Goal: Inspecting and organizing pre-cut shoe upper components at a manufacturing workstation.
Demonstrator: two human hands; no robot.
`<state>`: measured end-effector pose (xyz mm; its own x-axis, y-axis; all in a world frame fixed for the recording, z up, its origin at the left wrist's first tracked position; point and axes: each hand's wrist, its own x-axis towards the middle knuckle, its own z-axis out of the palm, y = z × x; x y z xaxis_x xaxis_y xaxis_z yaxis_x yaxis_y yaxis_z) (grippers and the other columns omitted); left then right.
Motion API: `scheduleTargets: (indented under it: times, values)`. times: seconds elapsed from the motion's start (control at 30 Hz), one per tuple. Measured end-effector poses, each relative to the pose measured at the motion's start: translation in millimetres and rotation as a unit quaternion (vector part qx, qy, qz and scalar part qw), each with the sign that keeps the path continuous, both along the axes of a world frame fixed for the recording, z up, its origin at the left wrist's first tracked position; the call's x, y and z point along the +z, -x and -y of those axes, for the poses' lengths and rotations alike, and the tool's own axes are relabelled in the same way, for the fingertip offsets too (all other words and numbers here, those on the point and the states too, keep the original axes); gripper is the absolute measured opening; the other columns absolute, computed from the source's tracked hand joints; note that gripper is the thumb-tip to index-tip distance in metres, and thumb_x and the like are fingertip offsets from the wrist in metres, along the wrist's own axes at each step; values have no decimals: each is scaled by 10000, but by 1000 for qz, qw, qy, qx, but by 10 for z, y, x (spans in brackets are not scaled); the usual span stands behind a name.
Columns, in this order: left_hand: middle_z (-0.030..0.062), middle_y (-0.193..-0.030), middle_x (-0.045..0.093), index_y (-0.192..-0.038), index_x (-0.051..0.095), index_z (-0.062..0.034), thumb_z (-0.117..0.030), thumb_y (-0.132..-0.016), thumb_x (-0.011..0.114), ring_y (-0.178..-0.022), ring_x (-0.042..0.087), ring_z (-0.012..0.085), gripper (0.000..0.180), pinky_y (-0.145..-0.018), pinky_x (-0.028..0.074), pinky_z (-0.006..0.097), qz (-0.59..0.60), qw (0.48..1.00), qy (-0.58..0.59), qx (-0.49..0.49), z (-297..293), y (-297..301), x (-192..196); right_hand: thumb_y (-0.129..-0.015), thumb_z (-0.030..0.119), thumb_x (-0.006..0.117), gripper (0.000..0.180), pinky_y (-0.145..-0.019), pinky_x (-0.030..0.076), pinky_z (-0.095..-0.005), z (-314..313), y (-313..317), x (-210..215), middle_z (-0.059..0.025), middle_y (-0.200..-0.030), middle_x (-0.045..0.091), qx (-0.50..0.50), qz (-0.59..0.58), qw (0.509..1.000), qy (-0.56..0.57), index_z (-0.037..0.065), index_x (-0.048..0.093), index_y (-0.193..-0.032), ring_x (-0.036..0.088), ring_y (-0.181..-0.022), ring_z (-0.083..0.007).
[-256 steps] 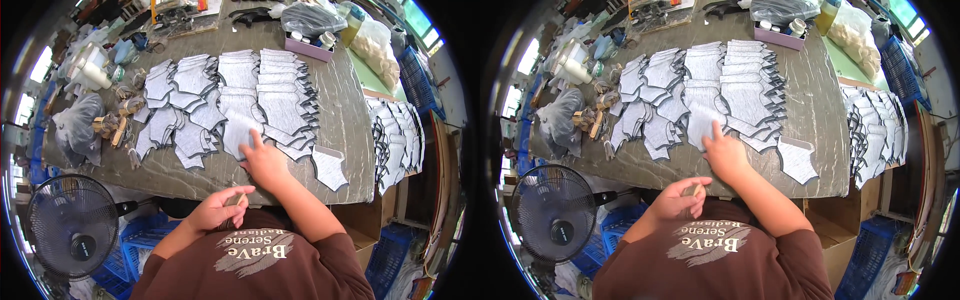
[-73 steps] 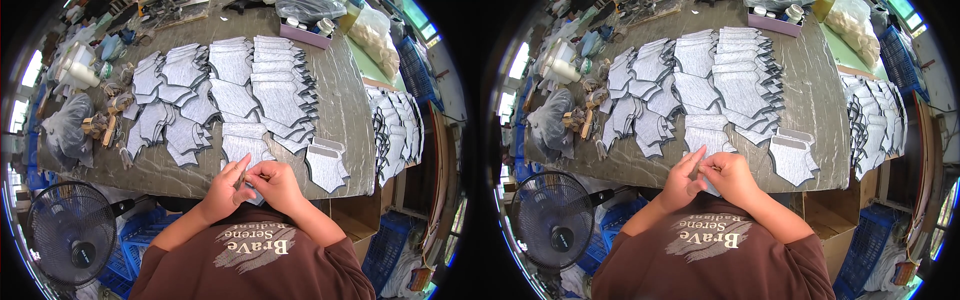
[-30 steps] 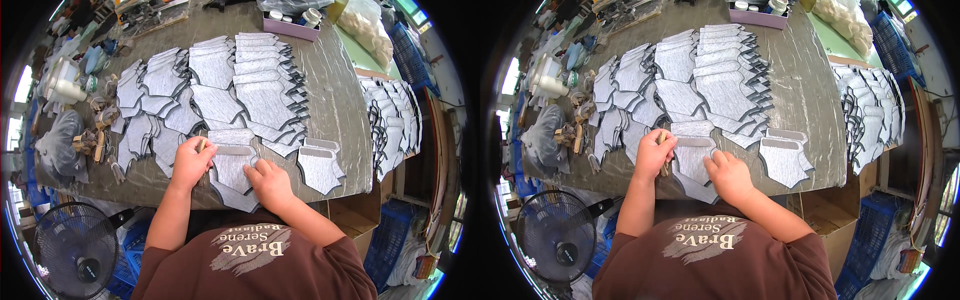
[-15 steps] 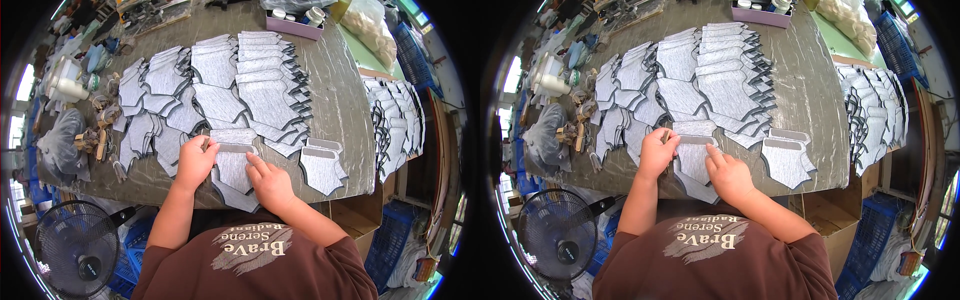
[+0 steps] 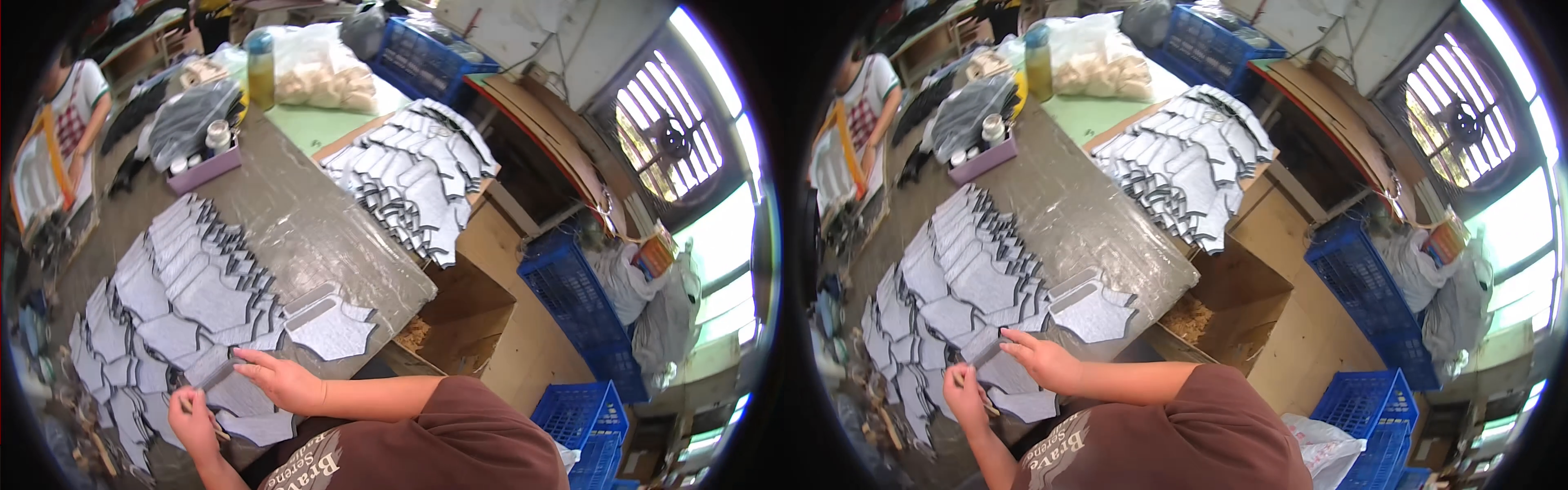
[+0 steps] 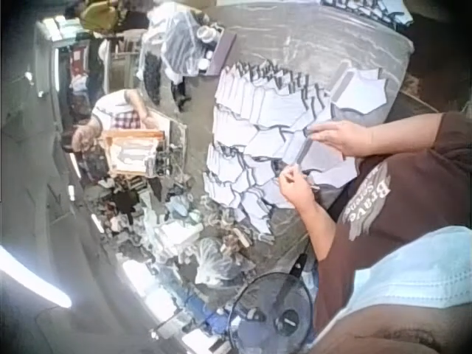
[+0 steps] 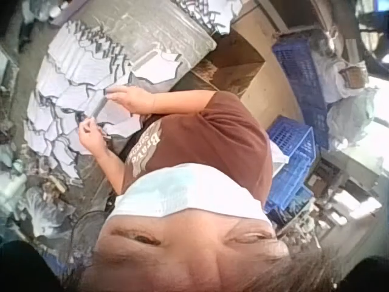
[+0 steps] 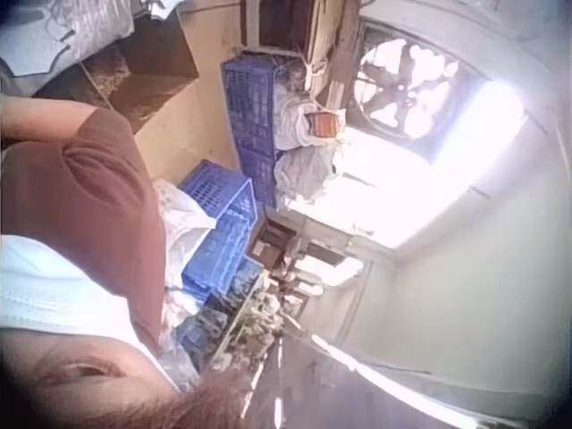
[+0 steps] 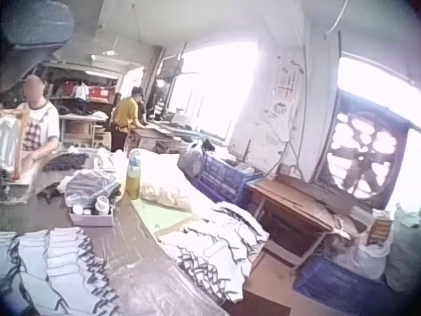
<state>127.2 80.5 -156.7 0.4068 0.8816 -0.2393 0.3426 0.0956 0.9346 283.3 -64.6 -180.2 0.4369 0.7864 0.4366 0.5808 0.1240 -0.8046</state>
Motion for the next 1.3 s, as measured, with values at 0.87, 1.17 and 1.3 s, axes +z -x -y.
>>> scheduleTargets:
  times: [0.87, 1.17, 1.3]
  values:
    - [56, -835, 473, -1215, 481, 92, -168, -968, 374, -586, 430, 75, 374, -467, 336, 220, 41, 955, -171, -240, 641, -401, 242, -746, 55, 636, 112, -600, 469, -337, 114, -188, 593, -156, -690, 610, 120, -278, 949, 86, -47, 619, -788, 593, -626, -242]
    - [170, -896, 490, -1226, 469, 95, -204, -965, 354, -784, 504, 299, 414, -703, 417, 376, -27, 900, -351, -258, 703, -336, 361, -711, 38, 644, 97, -603, 470, -357, 73, -41, 529, -201, -710, 607, 97, -239, 964, 68, -47, 625, -754, 606, -656, -308]
    - [177, -904, 489, -1230, 466, 96, -238, -972, 338, -798, 501, 308, 441, -714, 412, 381, -10, 898, -362, -251, 723, -329, 387, -709, 29, 636, 87, -636, 477, -368, 78, -11, 557, -202, -737, 609, 97, -230, 968, 41, -48, 623, -749, 602, -693, -338]
